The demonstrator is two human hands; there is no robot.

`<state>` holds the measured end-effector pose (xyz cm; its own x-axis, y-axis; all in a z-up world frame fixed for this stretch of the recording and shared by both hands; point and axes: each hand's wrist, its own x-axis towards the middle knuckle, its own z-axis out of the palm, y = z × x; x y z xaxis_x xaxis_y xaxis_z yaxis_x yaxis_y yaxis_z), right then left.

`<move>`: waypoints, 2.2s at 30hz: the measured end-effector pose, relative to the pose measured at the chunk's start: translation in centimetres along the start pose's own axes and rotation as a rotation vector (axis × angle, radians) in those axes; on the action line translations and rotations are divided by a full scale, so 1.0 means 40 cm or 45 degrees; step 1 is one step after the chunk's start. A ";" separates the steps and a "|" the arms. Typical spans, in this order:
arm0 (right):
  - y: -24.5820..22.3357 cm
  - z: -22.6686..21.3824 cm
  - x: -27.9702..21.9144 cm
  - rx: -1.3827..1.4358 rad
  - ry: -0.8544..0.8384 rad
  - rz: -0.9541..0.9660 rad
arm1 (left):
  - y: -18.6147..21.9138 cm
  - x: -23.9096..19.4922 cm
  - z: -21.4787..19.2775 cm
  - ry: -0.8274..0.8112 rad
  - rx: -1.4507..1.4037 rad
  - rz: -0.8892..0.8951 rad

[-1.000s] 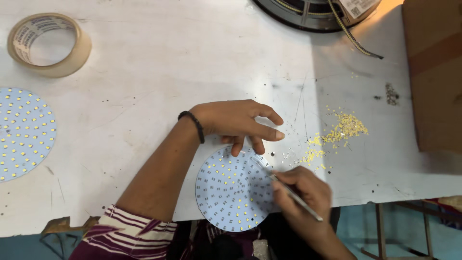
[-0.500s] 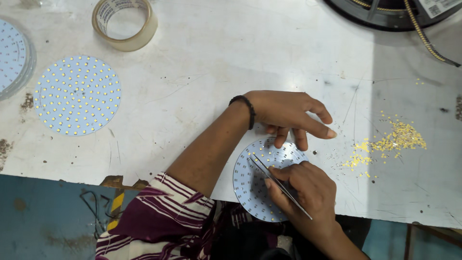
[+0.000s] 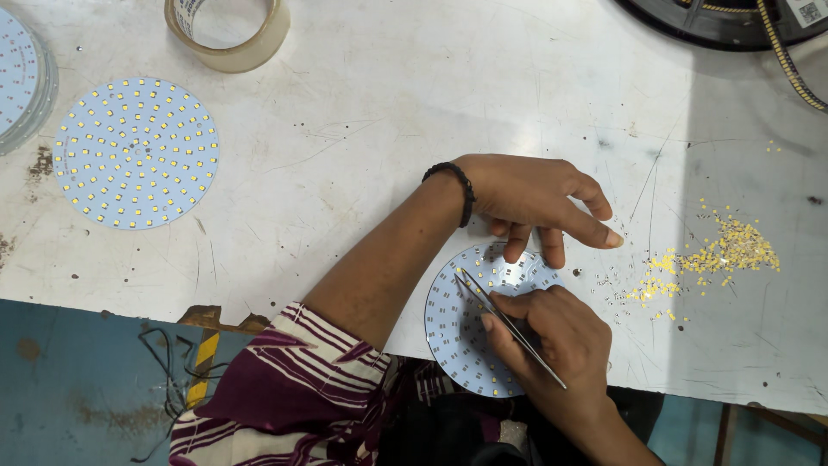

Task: The person uses tweezers to pick up small yellow LED components from a pile on the table and places them one by one into designated spots on a circular LED board. The person repeats this process throughout the clip, gradually filling the board.

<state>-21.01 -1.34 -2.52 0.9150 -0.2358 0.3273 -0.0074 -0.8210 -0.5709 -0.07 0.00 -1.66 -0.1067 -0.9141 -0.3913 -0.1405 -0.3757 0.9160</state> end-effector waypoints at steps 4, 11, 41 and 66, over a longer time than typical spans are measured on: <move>0.001 0.001 0.000 0.000 -0.011 0.011 | -0.003 0.004 0.000 0.003 0.011 0.000; -0.003 0.006 0.003 -0.032 0.044 0.096 | 0.002 0.001 -0.002 -0.016 -0.011 -0.015; 0.239 -0.266 -0.250 0.110 0.164 0.495 | 0.058 -0.008 -0.002 -0.019 0.064 -0.232; 0.257 -0.231 -0.173 0.063 0.208 0.577 | 0.066 -0.002 0.002 -0.005 0.061 -0.307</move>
<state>-31.15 -12.93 -3.70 0.7486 -0.6461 0.1490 -0.3680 -0.5918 -0.7172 -0.50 -0.90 0.80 -0.0686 -0.7983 -0.5984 -0.2086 -0.5751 0.7911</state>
